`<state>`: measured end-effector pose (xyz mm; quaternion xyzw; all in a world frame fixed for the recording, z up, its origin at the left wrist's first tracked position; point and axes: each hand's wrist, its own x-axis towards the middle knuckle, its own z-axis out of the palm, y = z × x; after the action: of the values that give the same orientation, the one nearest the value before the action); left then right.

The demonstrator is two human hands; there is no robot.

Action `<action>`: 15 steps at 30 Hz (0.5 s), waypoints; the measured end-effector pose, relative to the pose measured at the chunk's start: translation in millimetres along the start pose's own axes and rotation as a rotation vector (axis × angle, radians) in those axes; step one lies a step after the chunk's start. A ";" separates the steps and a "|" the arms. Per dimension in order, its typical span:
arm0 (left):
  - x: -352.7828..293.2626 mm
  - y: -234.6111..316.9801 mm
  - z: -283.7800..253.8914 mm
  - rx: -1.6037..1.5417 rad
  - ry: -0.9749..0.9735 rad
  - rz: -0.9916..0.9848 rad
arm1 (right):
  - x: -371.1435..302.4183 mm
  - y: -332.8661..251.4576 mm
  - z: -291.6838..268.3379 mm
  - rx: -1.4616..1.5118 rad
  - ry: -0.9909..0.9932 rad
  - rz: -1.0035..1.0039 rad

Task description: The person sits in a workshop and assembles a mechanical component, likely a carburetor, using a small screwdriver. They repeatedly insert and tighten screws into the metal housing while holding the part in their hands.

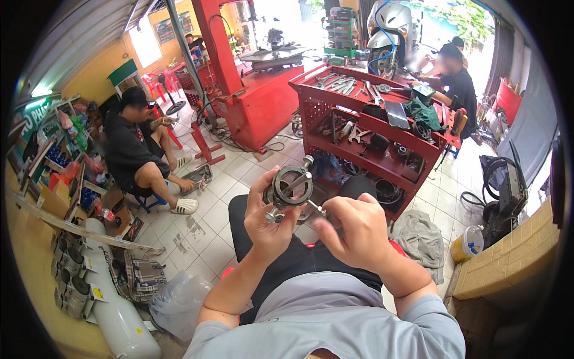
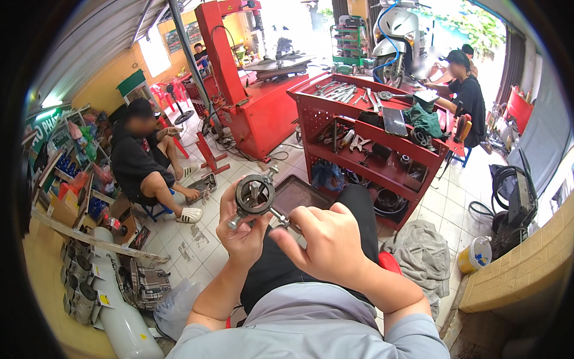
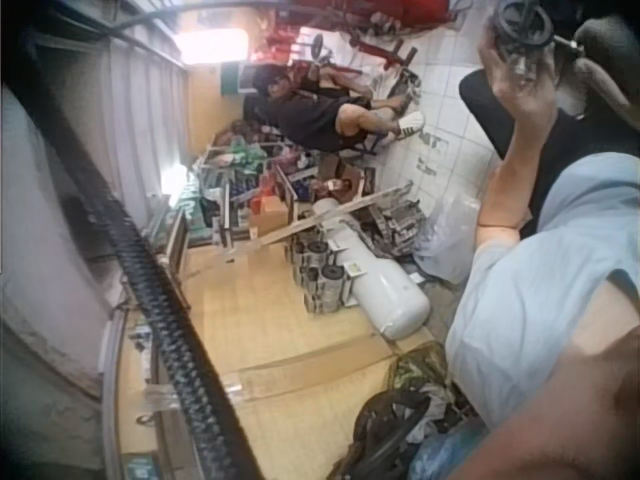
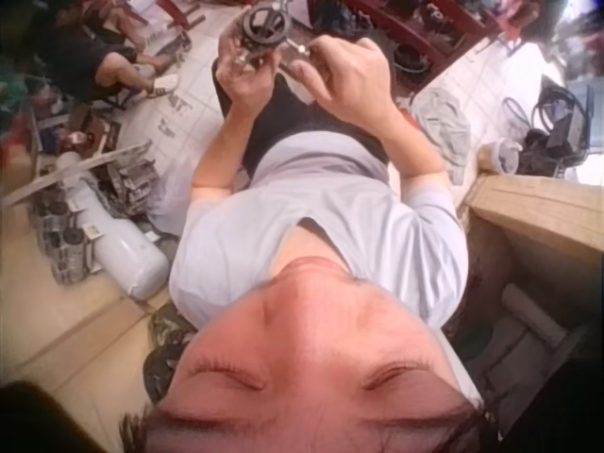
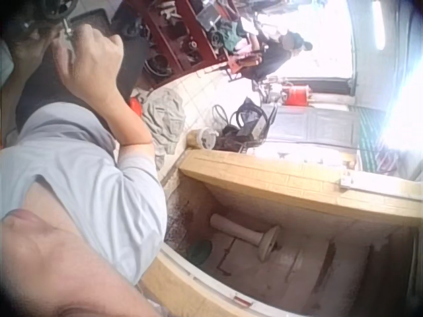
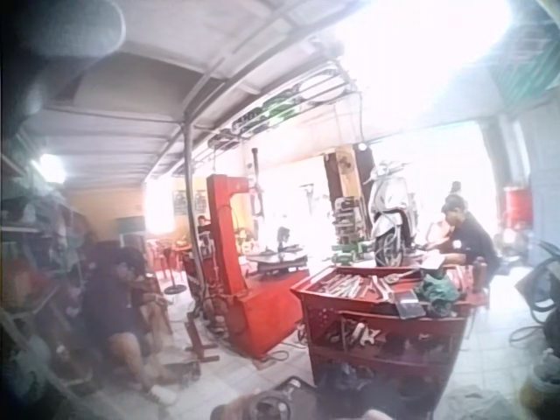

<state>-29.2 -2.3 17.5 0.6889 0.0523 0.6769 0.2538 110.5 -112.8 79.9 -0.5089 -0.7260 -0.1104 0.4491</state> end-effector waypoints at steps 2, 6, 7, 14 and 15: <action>-0.6 -8.8 -2.3 -0.119 -0.005 0.136 | 0.9 -3.7 -0.7 -0.047 0.028 -0.023; 3.7 -4.3 -7.7 0.065 -0.052 0.086 | -1.1 0.4 2.7 -0.044 0.027 -0.045; 3.3 0.0 -3.5 0.023 0.004 0.004 | -1.5 1.9 5.0 -0.015 0.043 -0.046; 4.0 7.9 2.7 0.014 0.065 -0.089 | -3.1 11.2 2.2 0.198 -0.116 0.063; 4.4 5.4 -1.4 0.065 0.001 -0.010 | -0.4 5.4 -2.2 0.163 -0.081 0.051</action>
<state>-31.6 -4.8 23.7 0.6961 0.0779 0.6740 0.2346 116.2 -111.9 79.2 -0.4931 -0.7371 -0.0189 0.4618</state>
